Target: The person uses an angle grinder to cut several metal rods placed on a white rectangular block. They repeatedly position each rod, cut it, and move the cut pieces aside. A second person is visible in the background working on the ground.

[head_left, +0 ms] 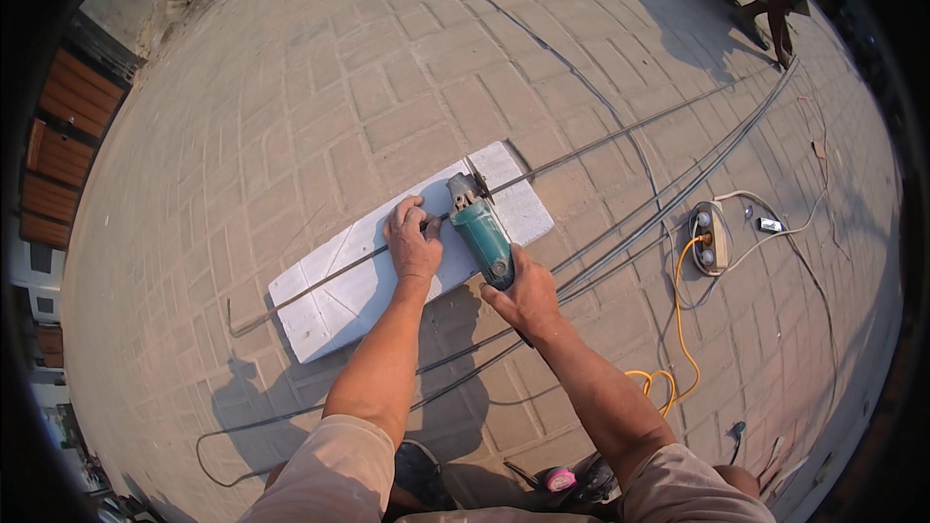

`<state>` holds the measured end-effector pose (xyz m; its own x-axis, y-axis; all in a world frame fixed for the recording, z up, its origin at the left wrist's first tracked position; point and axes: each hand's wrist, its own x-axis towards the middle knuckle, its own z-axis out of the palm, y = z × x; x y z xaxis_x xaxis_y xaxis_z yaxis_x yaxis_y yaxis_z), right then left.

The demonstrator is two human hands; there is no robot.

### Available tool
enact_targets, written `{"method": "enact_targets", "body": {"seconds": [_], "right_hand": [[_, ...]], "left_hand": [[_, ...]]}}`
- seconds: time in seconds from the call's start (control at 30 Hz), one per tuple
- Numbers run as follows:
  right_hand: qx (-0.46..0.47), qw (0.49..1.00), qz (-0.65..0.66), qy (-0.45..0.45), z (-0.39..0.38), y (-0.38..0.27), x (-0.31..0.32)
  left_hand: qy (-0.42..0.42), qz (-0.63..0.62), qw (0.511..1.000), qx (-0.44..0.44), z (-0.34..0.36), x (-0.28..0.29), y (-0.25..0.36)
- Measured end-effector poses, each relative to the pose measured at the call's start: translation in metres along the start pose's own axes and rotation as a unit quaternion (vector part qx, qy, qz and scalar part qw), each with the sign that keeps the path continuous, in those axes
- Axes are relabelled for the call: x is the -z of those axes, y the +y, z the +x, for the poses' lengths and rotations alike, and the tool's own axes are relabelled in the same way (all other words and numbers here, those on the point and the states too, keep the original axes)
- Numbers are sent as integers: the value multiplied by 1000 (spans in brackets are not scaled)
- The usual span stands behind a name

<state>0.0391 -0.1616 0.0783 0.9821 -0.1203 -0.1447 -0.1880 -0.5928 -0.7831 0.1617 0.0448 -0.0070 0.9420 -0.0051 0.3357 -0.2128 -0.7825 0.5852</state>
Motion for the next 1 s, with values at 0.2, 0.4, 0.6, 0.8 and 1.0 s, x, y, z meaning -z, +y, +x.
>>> {"method": "enact_targets", "body": {"seconds": [0.2, 0.4, 0.6, 0.8, 1.0], "right_hand": [[-3, 1000, -5, -7, 2, 3, -1], [-20, 1000, -10, -22, -1, -1, 2], [-8, 1000, -7, -11, -1, 1, 2], [-14, 1000, -7, -21, -1, -6, 8], [-4, 1000, -5, -12, -1, -3, 6]], "left_hand": [[-2, 6, 1000, -2, 1, 1, 1], [-5, 8, 1000, 0, 1, 2, 0], [20, 28, 999, -41, -2, 0, 5], [-21, 130, 989, -63, -9, -5, 10], [-47, 159, 986, -18, -10, -8, 10]]}}
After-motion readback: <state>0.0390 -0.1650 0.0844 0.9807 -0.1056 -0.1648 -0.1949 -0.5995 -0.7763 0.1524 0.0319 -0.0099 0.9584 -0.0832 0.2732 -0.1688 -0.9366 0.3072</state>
